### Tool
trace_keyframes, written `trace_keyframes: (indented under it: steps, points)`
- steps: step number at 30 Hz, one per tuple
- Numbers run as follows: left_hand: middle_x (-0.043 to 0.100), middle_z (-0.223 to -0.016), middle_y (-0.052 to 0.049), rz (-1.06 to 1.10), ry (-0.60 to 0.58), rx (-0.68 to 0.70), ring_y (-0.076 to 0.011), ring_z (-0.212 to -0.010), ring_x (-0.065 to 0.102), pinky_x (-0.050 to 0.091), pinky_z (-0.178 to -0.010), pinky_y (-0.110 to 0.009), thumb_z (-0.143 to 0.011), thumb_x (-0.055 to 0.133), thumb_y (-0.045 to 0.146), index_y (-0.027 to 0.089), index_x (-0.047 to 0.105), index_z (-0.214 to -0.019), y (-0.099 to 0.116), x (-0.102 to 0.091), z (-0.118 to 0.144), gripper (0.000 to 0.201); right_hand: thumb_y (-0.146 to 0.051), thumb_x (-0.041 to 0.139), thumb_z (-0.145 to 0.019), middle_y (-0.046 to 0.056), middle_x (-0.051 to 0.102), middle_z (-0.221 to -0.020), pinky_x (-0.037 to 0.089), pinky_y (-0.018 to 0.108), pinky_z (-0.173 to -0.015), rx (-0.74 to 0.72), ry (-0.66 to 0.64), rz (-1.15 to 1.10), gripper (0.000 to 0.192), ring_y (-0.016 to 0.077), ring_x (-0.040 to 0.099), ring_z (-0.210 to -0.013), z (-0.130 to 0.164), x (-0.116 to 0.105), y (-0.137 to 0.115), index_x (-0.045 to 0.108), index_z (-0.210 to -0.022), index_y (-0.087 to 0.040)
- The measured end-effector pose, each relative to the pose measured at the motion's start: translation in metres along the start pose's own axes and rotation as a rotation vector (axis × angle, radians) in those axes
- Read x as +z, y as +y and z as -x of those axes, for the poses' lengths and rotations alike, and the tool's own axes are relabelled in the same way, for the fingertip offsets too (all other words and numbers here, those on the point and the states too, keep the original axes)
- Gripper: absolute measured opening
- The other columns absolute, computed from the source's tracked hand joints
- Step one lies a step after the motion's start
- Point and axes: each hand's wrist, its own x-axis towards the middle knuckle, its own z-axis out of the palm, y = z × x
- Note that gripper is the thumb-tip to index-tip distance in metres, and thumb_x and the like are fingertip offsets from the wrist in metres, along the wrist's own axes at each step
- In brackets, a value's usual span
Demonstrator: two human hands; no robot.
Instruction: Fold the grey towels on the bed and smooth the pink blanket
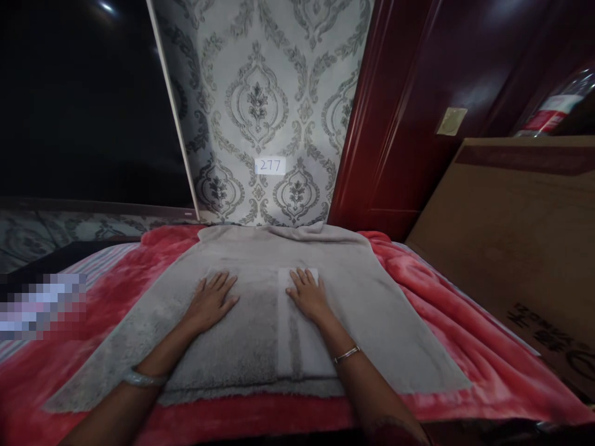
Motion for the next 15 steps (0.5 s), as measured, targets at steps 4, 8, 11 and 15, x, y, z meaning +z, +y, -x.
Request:
trace_keyframes:
  steps: [4, 8, 11, 15]
  points:
    - [0.036, -0.16, -0.015, 0.028, 0.026, 0.004, -0.0324, -0.15, 0.029, 0.018, -0.122, -0.06, -0.095, 0.046, 0.043, 0.018, 0.045, -0.15, -0.001, 0.0, 0.001, 0.06, -0.047, 0.034, -0.102, 0.004, 0.018, -0.167, 0.021, 0.057, -0.118, 0.037, 0.033, -0.036, 0.061, 0.028, 0.01, -0.154, 0.0, 0.006, 0.008, 0.028, -0.159, -0.027]
    - [0.044, -0.154, -0.018, 0.061, 0.109, -0.036, -0.0329, -0.147, 0.035, 0.027, -0.121, -0.055, -0.094, 0.046, 0.039, 0.014, 0.054, -0.142, -0.009, 0.001, 0.003, 0.055, -0.042, 0.041, -0.099, 0.011, 0.025, -0.165, 0.025, 0.05, -0.119, 0.058, 0.119, -0.099, 0.061, 0.0301, 0.018, -0.153, -0.005, 0.019, 0.026, 0.038, -0.155, -0.019]
    - [0.047, -0.15, -0.022, 0.1, 0.185, -0.099, -0.0332, -0.143, 0.04, 0.032, -0.12, -0.047, -0.092, 0.045, 0.038, 0.008, 0.06, -0.134, -0.018, 0.004, 0.004, 0.054, -0.04, 0.046, -0.095, 0.016, 0.024, -0.164, 0.026, 0.046, -0.12, 0.041, 0.163, -0.183, 0.066, 0.0283, 0.026, -0.151, -0.005, 0.029, 0.046, 0.038, -0.154, -0.012]
    - [0.05, -0.148, -0.021, 0.221, 0.261, -0.225, -0.0326, -0.14, 0.046, 0.037, -0.118, -0.045, -0.088, 0.045, 0.04, 0.007, 0.059, -0.134, -0.028, 0.005, 0.001, 0.058, -0.039, 0.049, -0.09, 0.016, 0.03, -0.162, 0.026, 0.046, -0.121, 0.029, 0.229, -0.317, 0.075, 0.0263, 0.031, -0.149, 0.008, 0.04, 0.063, 0.029, -0.158, -0.012]
